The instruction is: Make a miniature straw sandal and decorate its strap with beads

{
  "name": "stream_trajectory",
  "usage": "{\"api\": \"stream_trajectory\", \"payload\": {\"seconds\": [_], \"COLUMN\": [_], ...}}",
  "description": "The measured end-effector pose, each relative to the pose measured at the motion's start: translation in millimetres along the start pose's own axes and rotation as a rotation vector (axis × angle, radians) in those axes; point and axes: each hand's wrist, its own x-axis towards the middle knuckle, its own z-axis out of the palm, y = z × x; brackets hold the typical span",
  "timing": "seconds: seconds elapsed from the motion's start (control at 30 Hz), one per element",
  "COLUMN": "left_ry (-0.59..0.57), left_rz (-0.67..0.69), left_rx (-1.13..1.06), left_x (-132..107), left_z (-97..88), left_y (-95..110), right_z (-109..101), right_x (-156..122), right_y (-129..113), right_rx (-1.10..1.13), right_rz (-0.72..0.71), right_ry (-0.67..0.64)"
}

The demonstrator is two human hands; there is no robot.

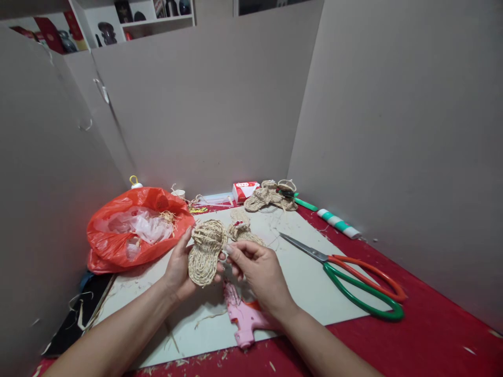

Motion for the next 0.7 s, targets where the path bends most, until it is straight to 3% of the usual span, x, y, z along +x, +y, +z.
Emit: {"api": "stream_trajectory", "payload": {"seconds": [0.23,0.47,0.7], "left_ry": [0.087,0.197,0.249], "left_rz": [0.107,0.234,0.328], "left_rx": [0.316,0.439,0.511], "left_x": [-5.3,-2.5,-1.9], "left_z": [4.7,7.0,3.7], "left_y": [-1.4,-9.7,-22.2], "right_z": [-0.5,-1.3,1.3], "right_x": [-2.4,-5.9,-8.6], "right_y": [-0.9,3.7,7.0], "right_rx": [-0.152,-0.480,-0.615], "right_rz": [-0.075,-0.320,-0.408], "right_ry": [-0.059,-0.041,-0.056]}}
